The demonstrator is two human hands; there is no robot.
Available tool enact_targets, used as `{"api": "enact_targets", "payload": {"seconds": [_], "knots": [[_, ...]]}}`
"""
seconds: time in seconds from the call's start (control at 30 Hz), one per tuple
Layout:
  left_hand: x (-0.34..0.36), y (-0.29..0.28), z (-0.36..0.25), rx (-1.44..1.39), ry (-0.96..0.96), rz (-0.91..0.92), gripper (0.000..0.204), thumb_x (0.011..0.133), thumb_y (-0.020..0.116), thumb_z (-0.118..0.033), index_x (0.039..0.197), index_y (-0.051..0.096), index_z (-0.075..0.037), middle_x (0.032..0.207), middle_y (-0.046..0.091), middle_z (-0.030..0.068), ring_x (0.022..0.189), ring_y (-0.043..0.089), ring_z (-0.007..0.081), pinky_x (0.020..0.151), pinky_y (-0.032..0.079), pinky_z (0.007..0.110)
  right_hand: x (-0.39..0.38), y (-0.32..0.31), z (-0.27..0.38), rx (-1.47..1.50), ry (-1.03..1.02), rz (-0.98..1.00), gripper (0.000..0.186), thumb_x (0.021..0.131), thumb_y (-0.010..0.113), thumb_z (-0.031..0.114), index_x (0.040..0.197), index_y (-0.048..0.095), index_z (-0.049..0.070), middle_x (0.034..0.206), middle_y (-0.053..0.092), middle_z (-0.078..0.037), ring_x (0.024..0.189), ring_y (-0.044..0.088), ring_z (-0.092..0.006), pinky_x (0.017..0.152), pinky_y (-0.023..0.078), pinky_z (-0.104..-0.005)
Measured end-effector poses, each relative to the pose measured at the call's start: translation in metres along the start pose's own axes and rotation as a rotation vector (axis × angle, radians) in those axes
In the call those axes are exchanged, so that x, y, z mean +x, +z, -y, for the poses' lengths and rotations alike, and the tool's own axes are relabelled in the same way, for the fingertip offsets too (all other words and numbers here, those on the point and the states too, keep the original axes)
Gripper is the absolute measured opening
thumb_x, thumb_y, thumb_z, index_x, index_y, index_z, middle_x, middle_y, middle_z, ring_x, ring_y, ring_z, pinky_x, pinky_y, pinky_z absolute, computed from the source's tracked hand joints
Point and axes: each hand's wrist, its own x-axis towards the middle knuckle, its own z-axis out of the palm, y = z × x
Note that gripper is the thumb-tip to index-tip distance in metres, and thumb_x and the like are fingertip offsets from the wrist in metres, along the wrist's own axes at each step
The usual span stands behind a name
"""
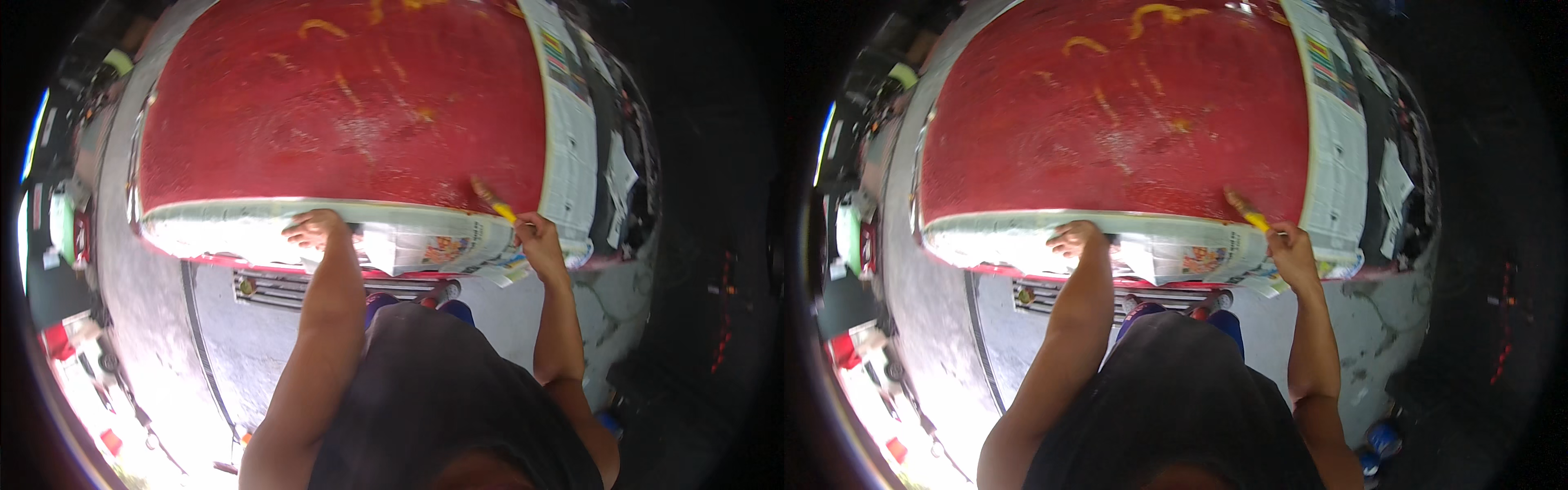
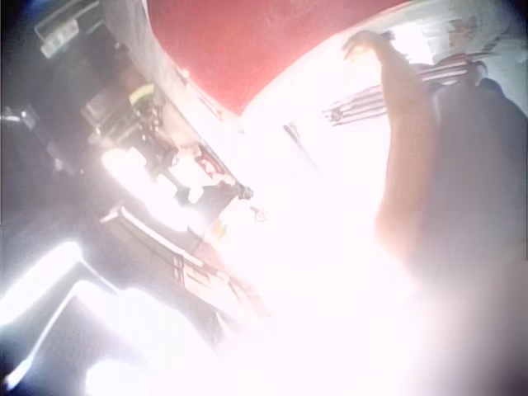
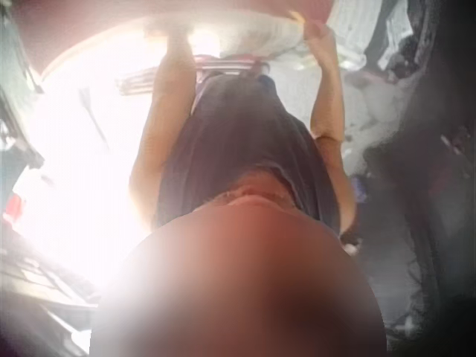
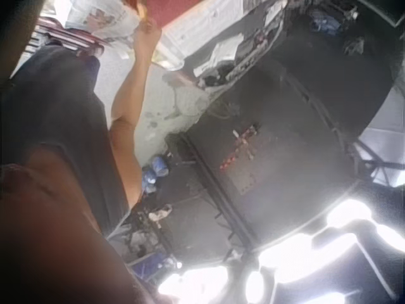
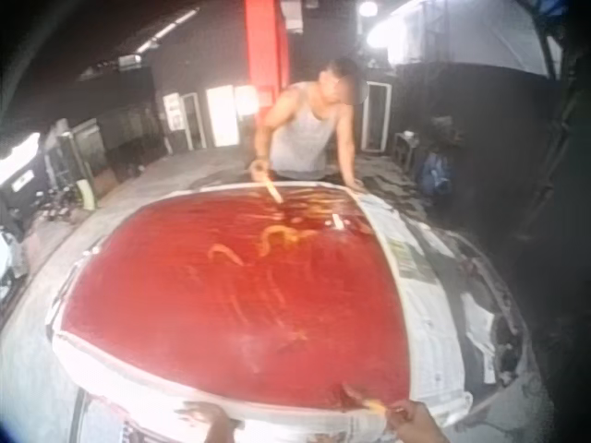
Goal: The person uses a yellow-handled brush to apply red paint to a car hood that is masked with newspaper. The person repeatedly dips the brush and paints different areas of the hood surface, working across the entire visible area.
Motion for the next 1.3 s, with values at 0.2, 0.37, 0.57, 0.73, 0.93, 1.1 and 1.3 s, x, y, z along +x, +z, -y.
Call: {"api": "enact_targets", "payload": {"seconds": [0.2,0.37,0.57,0.73,0.93,1.1,1.3], "knots": [[0.001,-0.003,-0.004,-0.046,-0.087,0.055,0.072,0.105,0.012,-0.055,0.163,0.009,-0.011,0.168,0.011,0.0177,0.154,0.016,0.039,0.12,0.023,0.058,0.015,0.045,0.023,-0.408,-0.182,-0.221,0.022,0.097,0.059,0.018,0.103,0.065,-0.003,0.07,0.063,-0.007,0.065,0.06,-0.0116,0.06,0.047,-0.031],[0.0,-0.002,-0.004,-0.032,-0.081,0.04,0.073,0.105,0.013,-0.057,0.163,0.01,-0.012,0.169,0.012,0.0173,0.154,0.019,0.0391,0.119,0.026,0.058,0.042,0.066,0.078,-0.069,-0.27,0.007,0.024,0.098,0.057,0.019,0.104,0.067,-0.002,0.073,0.066,-0.007,0.068,0.063,-0.014,0.063,0.049,-0.0315],[0.001,-0.008,-0.008,-0.029,-0.096,0.104,0.074,0.104,0.009,-0.056,0.163,0.006,-0.011,0.169,0.007,0.0151,0.155,0.012,0.0364,0.123,0.02,0.053,0.145,0.099,0.178,-0.612,-0.6,-0.204,0.027,0.092,0.061,0.02,0.108,0.071,0.0,0.095,0.07,-0.028,0.093,0.069,-0.0427,0.081,0.054,-0.049],[0.003,-0.008,-0.003,-0.051,-0.109,0.133,0.076,0.103,0.007,-0.058,0.163,0.004,-0.011,0.17,0.004,0.0142,0.156,0.008,0.0351,0.125,0.018,0.052,0.13,0.108,0.192,-0.885,-0.464,0.004,0.027,0.088,0.063,0.018,0.108,0.073,0.002,0.097,0.07,-0.027,0.093,0.069,-0.0437,0.082,0.054,-0.0496],[0.002,-0.009,-0.004,-0.052,-0.107,0.145,0.077,0.103,0.006,-0.06,0.163,0.005,-0.012,0.17,0.005,0.0144,0.155,0.01,0.0365,0.123,0.019,0.055,0.077,0.077,0.17,-0.666,-0.124,0.234,0.027,0.091,0.063,0.017,0.111,0.073,0.003,0.086,0.073,-0.017,0.07,0.07,-0.026,0.062,0.053,-0.0369],[0.001,-0.016,-0.009,-0.056,-0.114,0.171,0.077,0.102,0.004,-0.059,0.163,0.003,-0.011,0.17,0.003,0.0149,0.156,0.009,0.0367,0.123,0.019,0.056,0.065,0.081,0.168,0.025,0.084,0.295,0.027,0.097,0.063,0.019,0.117,0.071,0.003,0.081,0.068,-0.001,0.06,0.058,-0.0075,0.052,0.042,-0.0239],[0.003,-0.009,-0.003,-0.028,-0.092,0.139,0.075,0.103,0.007,-0.056,0.162,0.005,-0.01,0.169,0.005,0.0165,0.155,0.01,0.0382,0.123,0.02,0.057,0.06,0.183,0.163,-0.393,-0.499,0.146,0.023,0.096,0.062,0.019,0.112,0.072,0.005,0.078,0.07,-0.016,0.058,0.064,-0.0208,0.054,0.048,-0.0356]]}}
